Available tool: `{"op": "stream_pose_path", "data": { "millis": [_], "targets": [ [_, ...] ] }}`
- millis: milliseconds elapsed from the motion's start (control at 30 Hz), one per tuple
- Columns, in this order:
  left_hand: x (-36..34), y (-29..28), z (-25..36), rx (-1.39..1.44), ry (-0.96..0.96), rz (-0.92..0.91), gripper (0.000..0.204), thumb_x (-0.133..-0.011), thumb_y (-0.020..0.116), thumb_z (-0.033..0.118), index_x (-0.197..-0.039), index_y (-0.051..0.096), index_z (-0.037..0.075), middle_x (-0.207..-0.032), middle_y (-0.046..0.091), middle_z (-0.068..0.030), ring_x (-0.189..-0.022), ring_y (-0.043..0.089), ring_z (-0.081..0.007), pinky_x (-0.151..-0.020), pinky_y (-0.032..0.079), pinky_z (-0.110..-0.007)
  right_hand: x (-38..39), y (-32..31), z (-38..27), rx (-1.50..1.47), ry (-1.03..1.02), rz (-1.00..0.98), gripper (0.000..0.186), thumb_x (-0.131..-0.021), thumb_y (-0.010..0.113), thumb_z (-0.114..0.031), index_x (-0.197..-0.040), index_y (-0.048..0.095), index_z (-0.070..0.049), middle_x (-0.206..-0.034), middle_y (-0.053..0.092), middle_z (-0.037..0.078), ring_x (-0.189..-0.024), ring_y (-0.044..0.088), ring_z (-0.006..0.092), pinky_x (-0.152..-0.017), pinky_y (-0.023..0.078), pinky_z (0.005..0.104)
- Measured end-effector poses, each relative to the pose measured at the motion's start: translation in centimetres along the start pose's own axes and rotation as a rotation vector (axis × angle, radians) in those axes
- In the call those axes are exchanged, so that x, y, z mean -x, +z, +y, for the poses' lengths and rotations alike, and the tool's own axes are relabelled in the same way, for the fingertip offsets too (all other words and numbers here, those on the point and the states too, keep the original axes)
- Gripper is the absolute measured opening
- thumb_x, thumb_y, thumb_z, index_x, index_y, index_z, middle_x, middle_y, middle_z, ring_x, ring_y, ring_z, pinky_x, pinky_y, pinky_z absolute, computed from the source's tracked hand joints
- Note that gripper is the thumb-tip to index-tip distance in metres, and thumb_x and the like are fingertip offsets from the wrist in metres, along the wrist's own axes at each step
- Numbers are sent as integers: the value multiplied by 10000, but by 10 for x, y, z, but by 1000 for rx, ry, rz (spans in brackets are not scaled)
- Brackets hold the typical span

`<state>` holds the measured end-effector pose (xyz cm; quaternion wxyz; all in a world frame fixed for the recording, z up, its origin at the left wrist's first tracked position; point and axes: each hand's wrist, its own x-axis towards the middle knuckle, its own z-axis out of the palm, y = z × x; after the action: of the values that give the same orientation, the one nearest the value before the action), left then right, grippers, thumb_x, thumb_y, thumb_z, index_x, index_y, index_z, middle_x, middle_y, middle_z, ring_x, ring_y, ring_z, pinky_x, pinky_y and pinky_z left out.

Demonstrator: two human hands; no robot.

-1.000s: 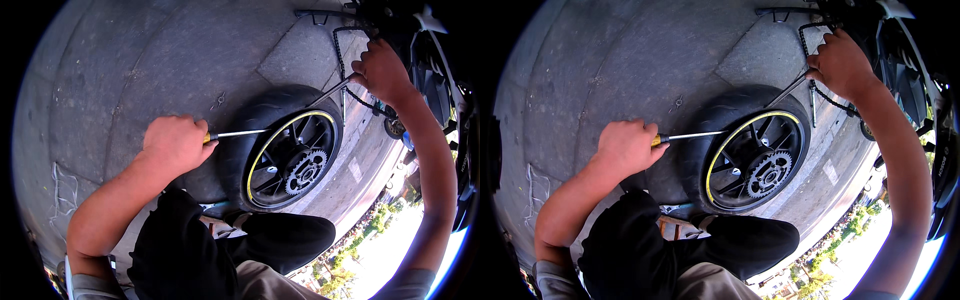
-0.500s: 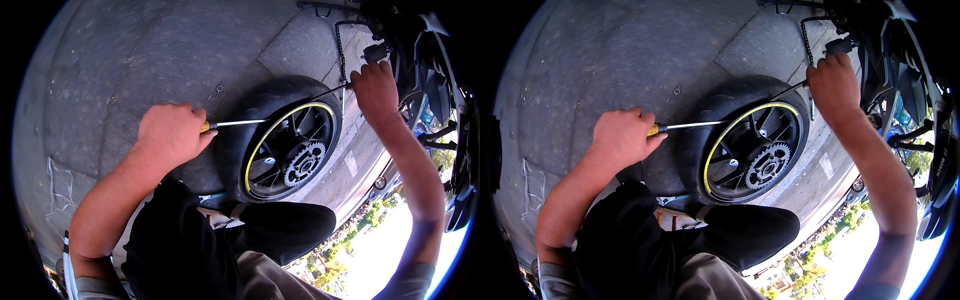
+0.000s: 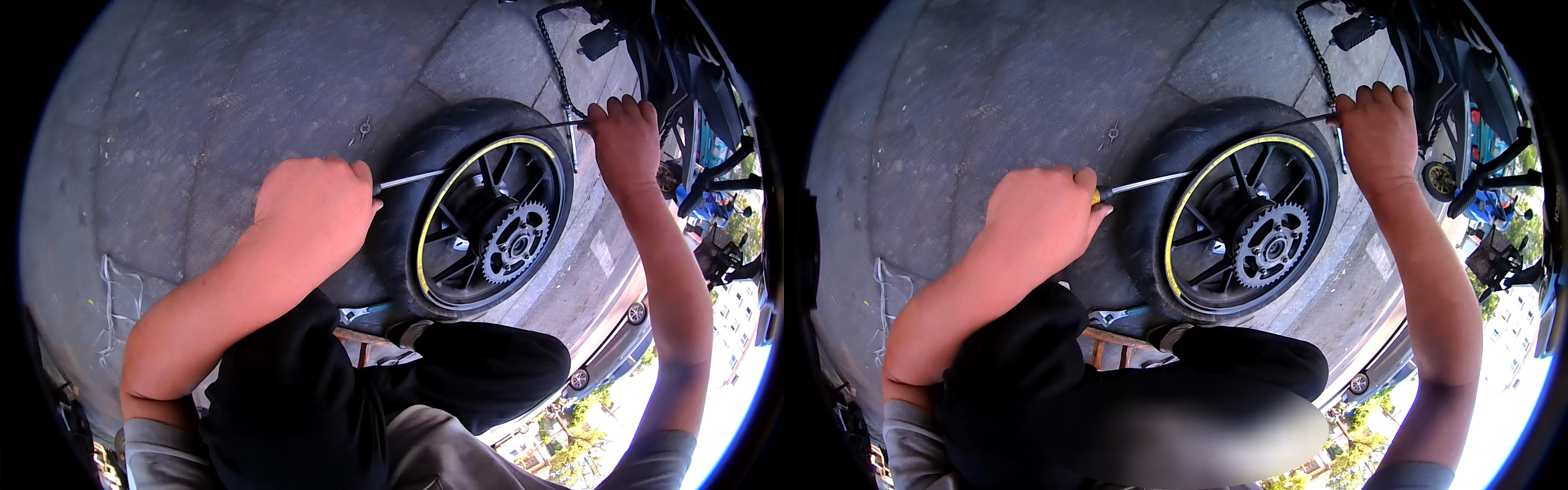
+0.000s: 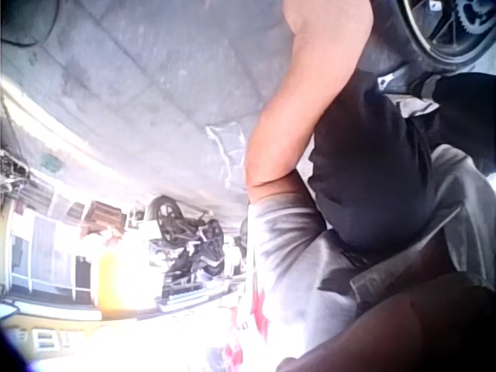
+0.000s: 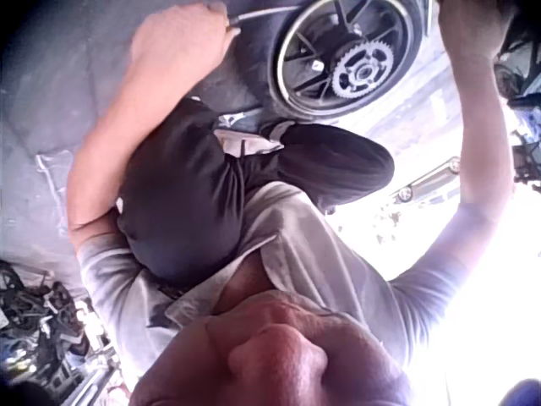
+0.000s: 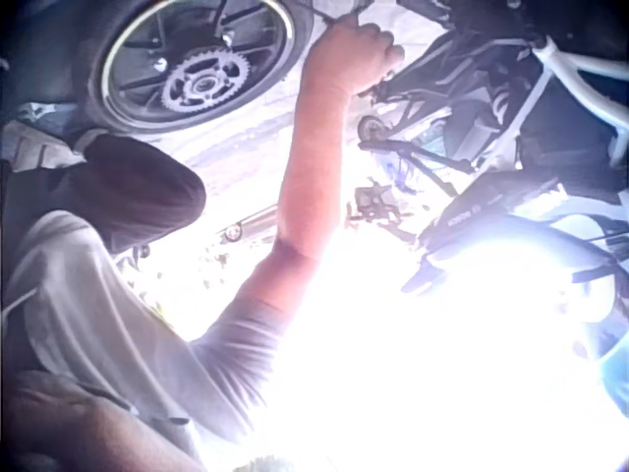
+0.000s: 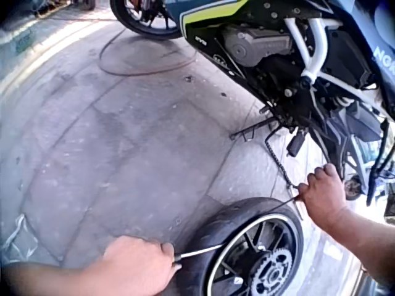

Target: The person removes a sprocket from a motorcycle wheel by hand and using a screwdriver, after prying the tire away from the rim.

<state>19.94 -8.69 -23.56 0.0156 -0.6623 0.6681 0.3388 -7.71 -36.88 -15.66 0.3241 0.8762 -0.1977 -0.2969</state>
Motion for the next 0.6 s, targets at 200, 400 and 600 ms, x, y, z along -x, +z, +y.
{"op": "stream_pose_path", "data": {
  "millis": [200, 400, 600],
  "targets": [
    [-3, 10, -10, -41, -10, -5, 387, -1006, 712, 446, -1014, 759, 63, -846, 770, -149, -826, 785, -363, -724, 635, -491, 15, -11, -15, -6, 90, -13, 188, -969, 750, -367, -997, 776, -182, -974, 727, 18, -1109, 653, 225, -1043, 429, 412],
    [-7, 42, -37, -92, 51, 133, 422, -970, 721, 500, -952, 767, 81, -817, 762, -176, -806, 773, -391, -720, 628, -514, 6, -3, 16, 51, -142, 144, 139, -980, 721, -295, -1041, 790, -191, -965, 716, 5, -1128, 650, 217, -1033, 451, 397],
    [-3, 67, -59, -139, 14, 217, 468, -965, 720, 542, -916, 752, 78, -835, 765, -179, -808, 762, -404, -713, 621, -524, -15, -68, 19, 72, -89, 34, 291, -870, 795, -428, -1061, 844, -214, -1068, 800, 63, -1298, 649, 301, -1135, 433, 472]
  ]
}}
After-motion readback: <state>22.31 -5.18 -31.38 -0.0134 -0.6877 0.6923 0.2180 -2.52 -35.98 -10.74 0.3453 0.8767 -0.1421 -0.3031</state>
